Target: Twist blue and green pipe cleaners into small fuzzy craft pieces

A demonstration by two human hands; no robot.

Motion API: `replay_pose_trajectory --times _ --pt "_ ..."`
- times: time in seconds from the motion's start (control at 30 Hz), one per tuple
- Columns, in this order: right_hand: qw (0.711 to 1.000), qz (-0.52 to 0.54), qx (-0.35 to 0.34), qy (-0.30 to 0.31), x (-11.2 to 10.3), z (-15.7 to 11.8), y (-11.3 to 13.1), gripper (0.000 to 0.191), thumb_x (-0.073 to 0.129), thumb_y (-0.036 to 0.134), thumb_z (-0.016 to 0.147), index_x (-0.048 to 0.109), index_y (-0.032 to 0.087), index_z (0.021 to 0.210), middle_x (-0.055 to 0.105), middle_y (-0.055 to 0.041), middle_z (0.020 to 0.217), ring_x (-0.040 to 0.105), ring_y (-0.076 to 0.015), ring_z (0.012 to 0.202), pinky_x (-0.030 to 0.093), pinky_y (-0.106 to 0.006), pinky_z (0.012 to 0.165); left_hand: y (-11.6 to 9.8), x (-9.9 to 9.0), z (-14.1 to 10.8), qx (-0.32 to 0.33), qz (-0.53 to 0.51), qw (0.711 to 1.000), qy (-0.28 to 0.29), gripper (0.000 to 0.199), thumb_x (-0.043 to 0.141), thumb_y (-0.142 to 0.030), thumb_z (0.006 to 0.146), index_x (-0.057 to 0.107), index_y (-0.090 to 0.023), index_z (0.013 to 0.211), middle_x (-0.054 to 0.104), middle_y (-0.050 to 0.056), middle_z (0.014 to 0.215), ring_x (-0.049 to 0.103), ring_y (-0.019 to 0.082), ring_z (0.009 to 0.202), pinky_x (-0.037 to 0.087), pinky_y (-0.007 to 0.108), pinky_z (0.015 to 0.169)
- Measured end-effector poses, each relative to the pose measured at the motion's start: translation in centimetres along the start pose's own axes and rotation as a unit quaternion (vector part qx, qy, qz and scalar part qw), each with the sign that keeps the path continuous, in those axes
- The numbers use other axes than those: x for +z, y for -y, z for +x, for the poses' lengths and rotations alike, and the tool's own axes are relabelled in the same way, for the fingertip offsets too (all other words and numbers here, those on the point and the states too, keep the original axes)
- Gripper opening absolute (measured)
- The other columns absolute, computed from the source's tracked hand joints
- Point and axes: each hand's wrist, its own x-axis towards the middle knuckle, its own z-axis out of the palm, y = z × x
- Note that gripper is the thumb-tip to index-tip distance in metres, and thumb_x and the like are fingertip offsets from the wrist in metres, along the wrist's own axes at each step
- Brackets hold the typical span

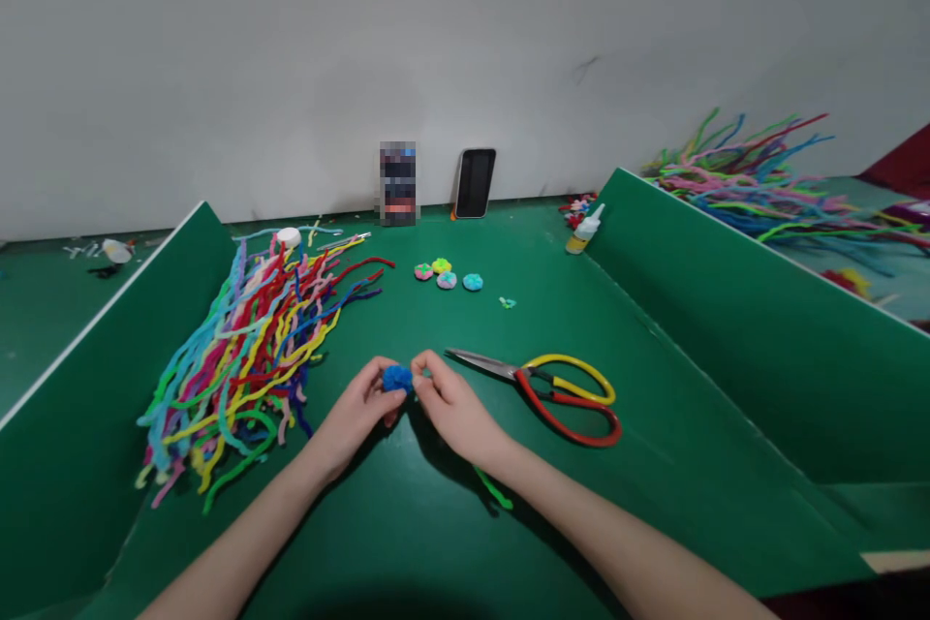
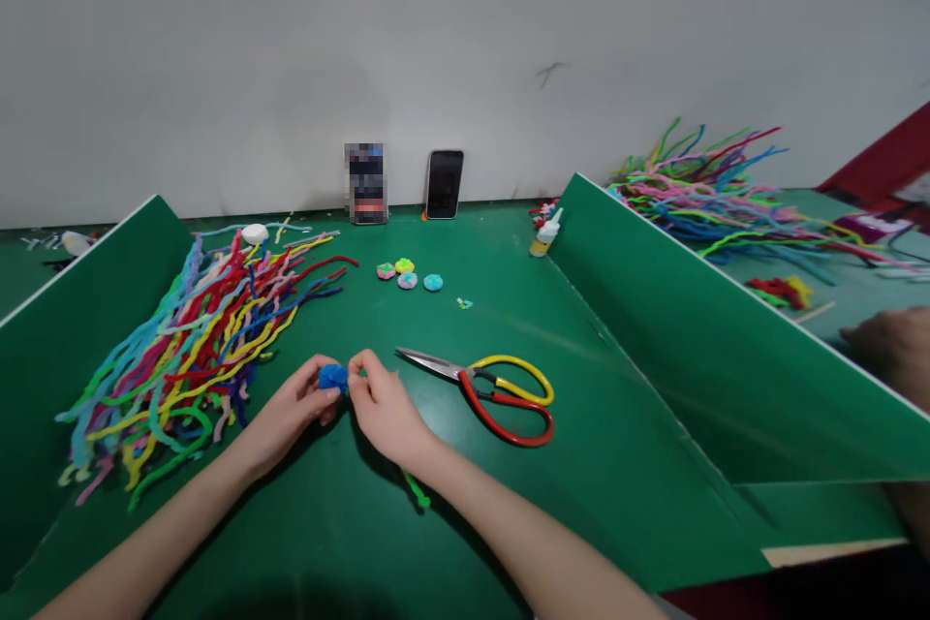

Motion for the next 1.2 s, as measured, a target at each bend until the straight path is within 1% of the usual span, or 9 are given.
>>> replay_pose_trajectory --times 0.1,0.2,0.33,0.47,0.6,0.73,0.87,1.07,1.2 --pt "0.986 0.151 0.068 0.033 0.3 0.3 -0.3 0.006 0.034 0.024 0.073 0.032 0.021 0.067 0.021 0.0130 0.038 0.018 -0.0053 0.032 0.016 -0.018 0.037 0.2 0.1 -0.1 0.051 0.098 0.993 -0.041 0.012 0.051 -0.023 0.067 0.045 -0.019 0.077 0.042 -0.006 0.061 0.039 0.008 0.052 0.031 0.019 0.050" --pt "0.939 0.306 0.137 0.075 0.1 0.3 0.0 0.008 0.037 0.023 0.071 0.031 0.021 0.067 0.020 0.0148 0.035 0.013 -0.0039 0.028 0.013 -0.017 0.034 0.5 -0.2 -0.2 0.117 0.214 0.968 -0.062 0.013 0.045 -0.019 0.069 0.050 -0.020 0.081 0.050 -0.002 0.069 0.046 0.012 0.063 0.035 0.022 0.061" --pt "0.891 0.395 0.178 0.138 -0.5 0.1 0.6 0.008 0.040 0.021 0.068 0.033 0.020 0.065 0.018 0.0151 0.035 0.007 -0.0024 0.030 0.013 -0.017 0.035 0.9 -0.8 -0.3 0.184 0.333 0.923 -0.051 0.020 0.044 -0.016 0.067 0.056 -0.022 0.082 0.056 0.003 0.074 0.049 0.016 0.069 0.035 0.026 0.066" --pt "0.936 0.300 0.153 0.103 -0.4 0.2 0.2 0.006 0.036 0.021 0.071 0.032 0.021 0.066 0.019 0.0140 0.036 0.012 -0.0042 0.030 0.015 -0.017 0.035 0.8 -0.7 -0.1 0.159 0.305 0.936 -0.072 0.023 0.045 -0.016 0.065 0.054 -0.021 0.085 0.056 0.002 0.075 0.049 0.015 0.068 0.035 0.026 0.065" --pt "0.999 0.027 0.033 0.004 -0.3 0.2 -0.2 0.007 0.031 0.021 0.075 0.033 0.020 0.068 0.027 0.0101 0.043 0.027 -0.0069 0.036 0.019 -0.018 0.039 0.4 -0.3 0.2 0.044 0.131 0.989 -0.057 0.021 0.042 -0.024 0.068 0.049 -0.018 0.088 0.051 -0.003 0.061 0.043 0.010 0.048 0.033 0.022 0.050" --pt "0.985 -0.167 -0.044 -0.011 -0.5 -0.1 0.1 0.010 0.027 0.020 0.079 0.037 0.019 0.075 0.038 0.0057 0.049 0.038 -0.0101 0.042 0.023 -0.020 0.043 0.1 -0.5 0.3 0.001 0.008 1.000 0.010 0.029 0.037 -0.038 0.074 0.051 -0.014 0.081 0.049 -0.002 0.059 0.039 0.008 0.045 0.032 0.022 0.048" --pt "0.950 -0.298 -0.083 0.038 -0.5 -0.3 0.2 0.015 0.026 0.018 0.080 0.040 0.016 0.083 0.050 -0.0012 0.058 0.045 -0.0131 0.045 0.023 -0.022 0.045 -0.1 -0.5 0.0 -0.004 0.030 0.999 0.015 0.025 0.051 -0.037 0.070 0.051 -0.013 0.078 0.041 -0.005 0.055 0.036 0.006 0.047 0.027 0.019 0.046" --pt "0.964 -0.255 -0.065 0.031 -0.4 -0.1 0.1 0.011 0.028 0.017 0.079 0.039 0.018 0.080 0.044 0.0028 0.053 0.042 -0.0114 0.043 0.023 -0.021 0.044 -0.2 0.1 0.0 -0.018 0.034 0.999 -0.020 0.026 0.056 -0.038 0.064 0.046 -0.017 0.075 0.036 -0.008 0.054 0.030 0.006 0.044 0.023 0.018 0.042" --pt "0.995 -0.096 -0.020 0.016 0.0 0.2 -0.1 0.008 0.030 0.017 0.076 0.035 0.020 0.070 0.032 0.0078 0.047 0.032 -0.0085 0.040 0.022 -0.019 0.043 0.1 0.3 -0.2 0.108 0.198 0.969 -0.103 0.005 0.050 -0.021 0.067 0.049 -0.019 0.071 0.046 -0.002 0.069 0.042 0.011 0.062 0.034 0.021 0.057"
